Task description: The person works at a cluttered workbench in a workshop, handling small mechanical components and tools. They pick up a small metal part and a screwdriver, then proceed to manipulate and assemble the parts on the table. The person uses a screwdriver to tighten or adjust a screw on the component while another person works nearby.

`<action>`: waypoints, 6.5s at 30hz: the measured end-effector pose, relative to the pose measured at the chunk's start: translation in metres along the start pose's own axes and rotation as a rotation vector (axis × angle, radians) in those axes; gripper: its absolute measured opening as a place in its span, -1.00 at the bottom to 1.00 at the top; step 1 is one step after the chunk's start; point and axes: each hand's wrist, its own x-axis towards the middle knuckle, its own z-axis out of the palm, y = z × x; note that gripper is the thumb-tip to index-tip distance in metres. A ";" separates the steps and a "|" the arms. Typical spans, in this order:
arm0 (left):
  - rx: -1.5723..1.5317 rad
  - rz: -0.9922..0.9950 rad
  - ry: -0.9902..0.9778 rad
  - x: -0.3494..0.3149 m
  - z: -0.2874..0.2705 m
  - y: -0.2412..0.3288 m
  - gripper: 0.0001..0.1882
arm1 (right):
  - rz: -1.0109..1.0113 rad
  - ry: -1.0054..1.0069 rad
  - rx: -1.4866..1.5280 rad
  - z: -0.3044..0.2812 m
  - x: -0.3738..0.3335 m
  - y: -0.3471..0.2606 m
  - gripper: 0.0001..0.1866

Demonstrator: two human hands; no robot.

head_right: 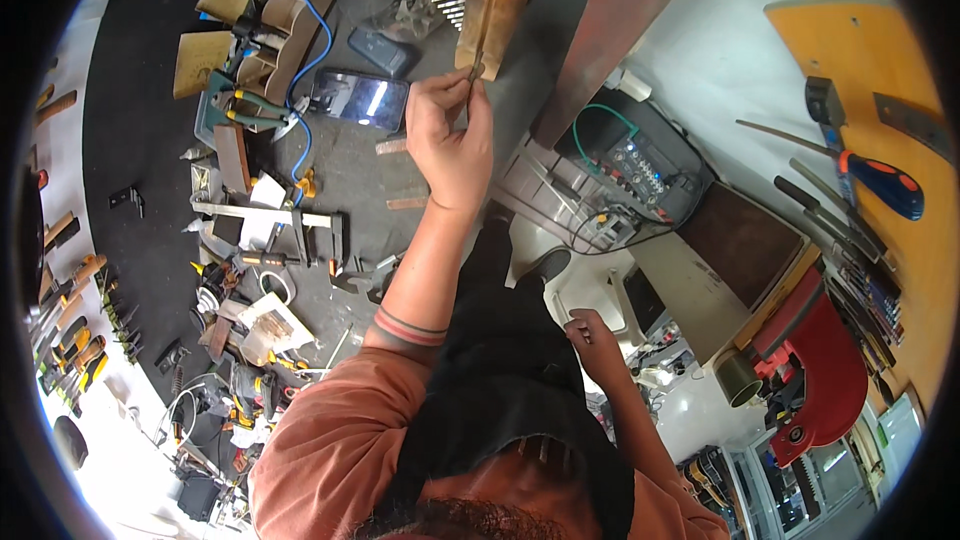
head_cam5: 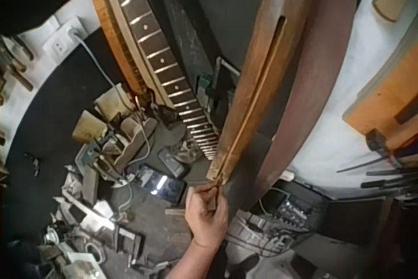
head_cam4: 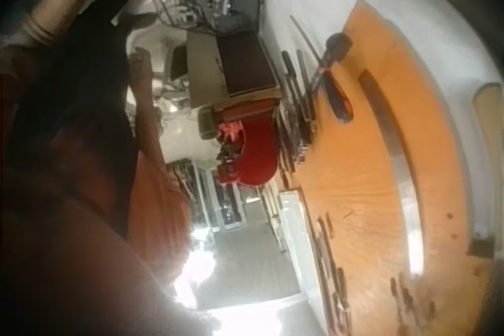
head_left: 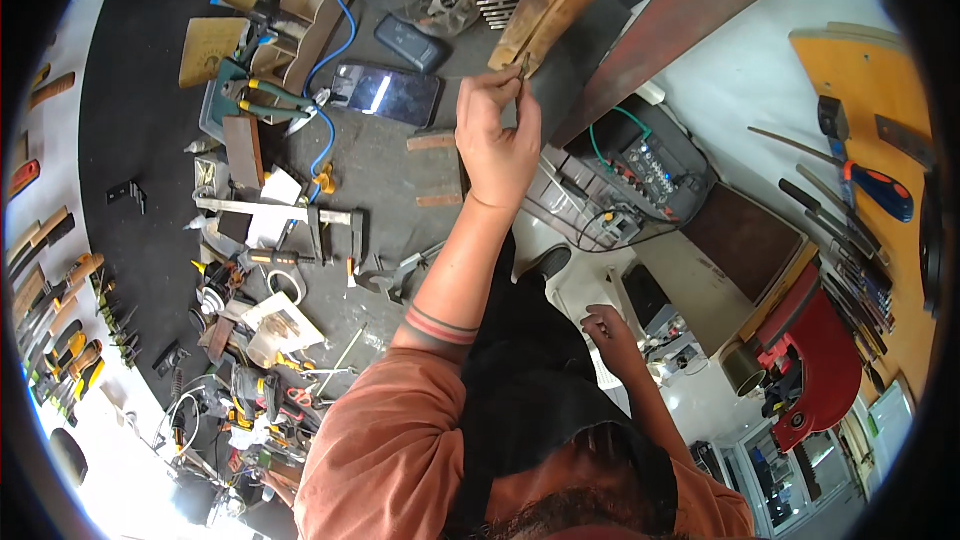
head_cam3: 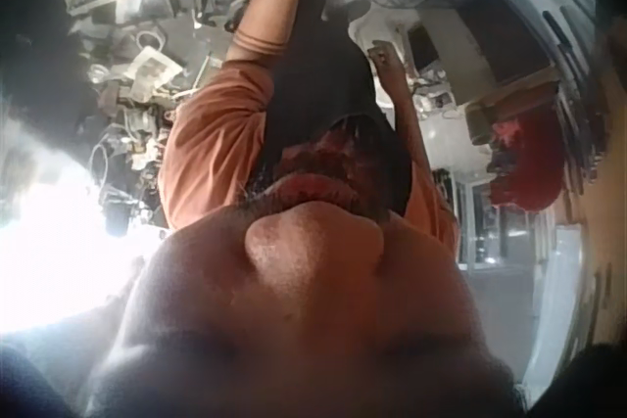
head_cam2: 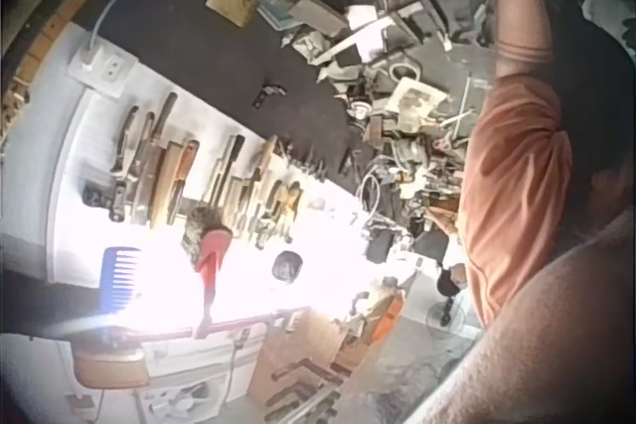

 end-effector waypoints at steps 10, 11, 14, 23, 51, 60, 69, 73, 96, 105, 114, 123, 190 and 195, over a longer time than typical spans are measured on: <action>-0.085 -0.112 0.020 -0.022 0.005 -0.032 -0.83 | 0.032 0.008 0.003 0.015 -0.008 0.020 -0.65; -0.075 -0.119 0.015 -0.024 0.005 -0.034 -0.83 | 0.035 0.007 0.008 0.017 -0.009 0.021 -0.65; -0.059 -0.149 0.009 -0.026 0.005 -0.037 -0.84 | 0.034 0.001 0.011 0.020 -0.011 0.023 -0.66; -0.088 -0.180 0.024 -0.029 0.007 -0.038 -0.84 | 0.064 0.000 0.021 0.023 -0.012 0.027 -0.66; -0.057 -0.134 0.056 -0.028 0.015 -0.040 -0.83 | 0.080 0.016 -0.014 0.029 -0.016 0.033 -0.64; -0.068 -0.151 0.061 -0.025 0.019 -0.041 -0.82 | 0.072 0.020 -0.027 0.028 -0.018 0.030 -0.65; -0.049 -0.140 0.051 -0.023 0.021 -0.045 -0.82 | 0.063 0.026 -0.016 0.026 -0.018 0.035 -0.66; -0.040 -0.130 0.048 -0.022 0.020 -0.044 -0.82 | 0.046 0.029 -0.044 0.027 -0.021 0.026 -0.65; -0.074 -0.098 0.049 -0.018 0.021 -0.044 -0.85 | 0.073 0.033 0.000 0.031 -0.019 0.034 -0.65; -0.094 -0.084 0.072 -0.017 0.022 -0.039 -0.83 | 0.052 0.039 -0.032 0.030 -0.020 0.035 -0.65; -0.083 -0.300 -0.069 -0.015 0.010 -0.030 -0.56 | 0.039 0.053 -0.048 0.030 -0.025 0.040 -0.65; -0.349 -0.383 -0.112 -0.072 -0.050 0.026 -0.84 | 0.015 0.052 0.012 0.027 -0.027 0.013 -0.63; 0.078 -0.656 0.045 -0.301 -0.590 0.227 -0.84 | -0.664 -0.792 -0.129 0.345 -0.178 -0.173 -0.76; -0.003 -0.871 0.205 -0.282 -0.577 0.216 -0.84 | -0.789 -0.982 -0.482 0.347 -0.141 -0.234 -0.81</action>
